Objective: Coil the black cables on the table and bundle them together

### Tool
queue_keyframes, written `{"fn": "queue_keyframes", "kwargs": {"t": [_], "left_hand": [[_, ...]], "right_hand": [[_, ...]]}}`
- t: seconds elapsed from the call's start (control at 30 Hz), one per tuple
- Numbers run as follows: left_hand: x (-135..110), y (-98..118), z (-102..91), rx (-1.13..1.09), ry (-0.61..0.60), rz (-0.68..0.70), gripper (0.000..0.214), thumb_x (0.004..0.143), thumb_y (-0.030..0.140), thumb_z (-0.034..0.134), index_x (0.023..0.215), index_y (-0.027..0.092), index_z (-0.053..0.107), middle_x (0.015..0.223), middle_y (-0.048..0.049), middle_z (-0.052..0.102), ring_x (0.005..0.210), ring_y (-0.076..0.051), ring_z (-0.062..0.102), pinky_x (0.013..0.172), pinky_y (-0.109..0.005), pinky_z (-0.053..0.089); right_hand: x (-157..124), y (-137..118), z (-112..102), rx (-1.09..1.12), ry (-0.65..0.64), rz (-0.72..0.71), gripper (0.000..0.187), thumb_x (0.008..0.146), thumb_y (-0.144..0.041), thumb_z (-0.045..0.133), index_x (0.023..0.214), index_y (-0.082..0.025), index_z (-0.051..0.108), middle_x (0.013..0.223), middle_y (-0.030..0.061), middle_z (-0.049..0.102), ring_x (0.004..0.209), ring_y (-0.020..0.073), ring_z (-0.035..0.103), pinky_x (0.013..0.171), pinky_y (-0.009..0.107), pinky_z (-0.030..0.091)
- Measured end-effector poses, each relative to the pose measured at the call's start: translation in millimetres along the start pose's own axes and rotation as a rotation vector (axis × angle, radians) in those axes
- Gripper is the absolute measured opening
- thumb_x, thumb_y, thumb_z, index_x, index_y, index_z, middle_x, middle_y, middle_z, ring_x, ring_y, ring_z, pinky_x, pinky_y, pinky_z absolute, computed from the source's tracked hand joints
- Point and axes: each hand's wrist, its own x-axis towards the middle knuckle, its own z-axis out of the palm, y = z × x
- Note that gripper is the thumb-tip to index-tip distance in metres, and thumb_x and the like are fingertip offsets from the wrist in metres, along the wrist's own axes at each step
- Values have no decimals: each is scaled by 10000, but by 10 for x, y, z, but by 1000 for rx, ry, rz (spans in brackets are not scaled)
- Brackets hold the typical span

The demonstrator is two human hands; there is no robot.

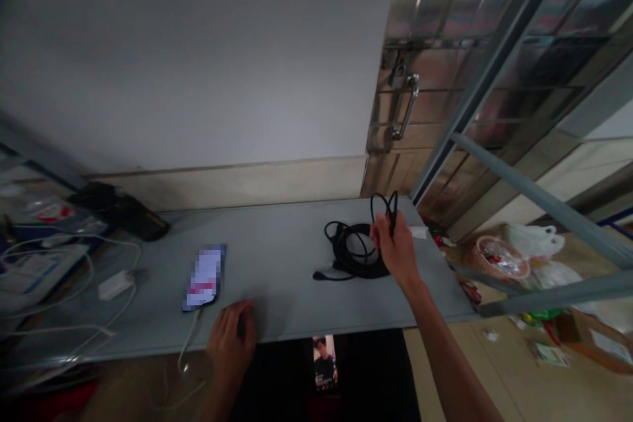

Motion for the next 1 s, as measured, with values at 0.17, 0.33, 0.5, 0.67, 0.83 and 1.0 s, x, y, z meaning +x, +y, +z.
{"fn": "queue_keyframes", "kwargs": {"t": [0.17, 0.33, 0.5, 0.67, 0.83, 1.0], "left_hand": [[-41, -55, 28, -58, 2, -98, 116, 1084, 191, 627, 1131, 231, 725, 1048, -73, 810, 983, -269, 760, 936, -411, 576], [76, 294, -51, -435, -147, -497, 337, 1052, 501, 710, 1228, 224, 787, 1151, -128, 838, 1067, -337, 790, 996, -477, 596], [34, 1273, -4, -1059, -681, -815, 507, 1006, 675, 752, 1184, 216, 872, 1071, -175, 848, 967, -345, 803, 939, -437, 614], [-344, 1850, 393, -1513, -824, -1267, 995, 708, 966, 829, 1284, 154, 829, 1341, -281, 803, 1274, -475, 765, 1075, -577, 599], [-454, 1679, 487, -1724, -681, -1499, 893, 761, 871, 881, 1250, 125, 835, 1496, -275, 735, 1456, -442, 675, 1192, -508, 557], [-450, 1400, 355, -1581, -694, -1663, 655, 950, 744, 782, 1079, 105, 839, 1343, -282, 803, 1281, -423, 786, 986, -449, 661]], "right_hand": [[2, -710, -239, 261, 77, -78, 560, 1123, -772, 478, 863, -280, 413, 622, -93, 421, 469, 92, 378, 423, 233, 283], [-280, -1283, -362, 482, 5, -171, 457, 1149, -679, 539, 939, -285, 437, 663, -100, 359, 498, 93, 299, 443, 235, 228], [-717, -1451, -351, 593, -97, -141, 359, 1160, -629, 552, 1093, -277, 533, 677, -96, 357, 513, 104, 272, 462, 236, 228], [-1112, -1486, -448, 604, -159, -57, 310, 1182, -572, 516, 1211, -274, 595, 667, -96, 349, 496, 102, 257, 458, 238, 237], [-1361, -1500, -710, 639, -166, -2, 322, 1158, -566, 552, 1189, -275, 685, 601, -94, 286, 457, 110, 260, 438, 271, 241], [-1464, -1316, -879, 571, -39, 96, 400, 1094, -610, 665, 1185, -227, 734, 579, -78, 344, 478, 112, 337, 474, 280, 300]]}}
